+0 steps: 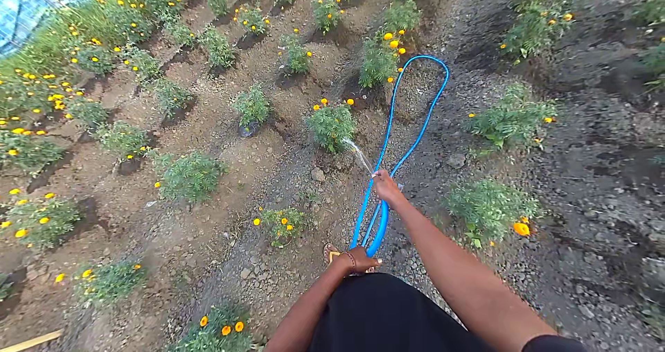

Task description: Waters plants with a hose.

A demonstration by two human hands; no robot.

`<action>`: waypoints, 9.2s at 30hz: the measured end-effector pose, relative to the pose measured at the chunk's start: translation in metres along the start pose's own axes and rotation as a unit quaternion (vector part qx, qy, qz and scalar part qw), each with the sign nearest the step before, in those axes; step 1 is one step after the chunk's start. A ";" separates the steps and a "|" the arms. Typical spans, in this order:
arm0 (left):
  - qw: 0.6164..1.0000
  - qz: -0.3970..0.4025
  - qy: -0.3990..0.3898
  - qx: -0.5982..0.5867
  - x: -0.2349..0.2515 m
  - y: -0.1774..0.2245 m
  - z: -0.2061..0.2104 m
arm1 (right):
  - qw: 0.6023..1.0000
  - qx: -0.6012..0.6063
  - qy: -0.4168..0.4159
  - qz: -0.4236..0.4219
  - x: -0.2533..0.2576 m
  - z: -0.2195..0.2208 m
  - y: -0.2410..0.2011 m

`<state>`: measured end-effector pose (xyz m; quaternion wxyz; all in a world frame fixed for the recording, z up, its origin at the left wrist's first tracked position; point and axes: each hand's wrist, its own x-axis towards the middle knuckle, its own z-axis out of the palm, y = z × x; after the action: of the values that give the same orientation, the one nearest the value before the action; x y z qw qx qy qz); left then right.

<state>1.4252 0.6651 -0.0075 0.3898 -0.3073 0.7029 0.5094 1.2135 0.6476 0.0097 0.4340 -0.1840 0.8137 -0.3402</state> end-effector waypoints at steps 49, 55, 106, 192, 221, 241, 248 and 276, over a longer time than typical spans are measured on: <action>0.995 0.078 -0.025 0.058 -0.007 -0.002 0.018 | 0.997 -0.045 -0.020 0.054 -0.028 0.005 0.011; 0.996 0.059 -0.021 0.060 -0.012 0.001 0.018 | 0.998 -0.016 -0.022 0.056 -0.026 0.004 0.015; 0.997 0.055 -0.024 0.042 -0.001 -0.011 0.027 | 0.991 -0.063 -0.103 0.056 -0.025 0.024 0.003; 0.999 0.030 -0.018 0.028 -0.006 0.002 0.030 | 0.988 -0.110 -0.101 0.042 -0.022 0.021 0.003; 0.999 0.025 0.005 -0.022 0.005 -0.005 0.022 | 0.997 -0.075 -0.009 -0.018 -0.017 0.018 -0.008; 1.000 0.017 0.005 -0.024 0.003 -0.003 0.019 | 0.996 -0.091 -0.003 0.007 -0.013 0.015 -0.005; 1.000 0.012 0.003 -0.017 0.006 -0.003 0.021 | 0.996 -0.090 -0.026 0.010 -0.010 0.015 0.000; 0.693 0.058 0.333 -0.637 0.068 0.035 -0.144 | 0.945 -0.199 -0.117 -0.232 -0.083 0.029 0.016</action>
<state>1.3282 0.5356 -0.0243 -0.1891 -0.5902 0.3103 0.7208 1.2835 0.6973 0.0352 0.3898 -0.4889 0.7431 -0.2385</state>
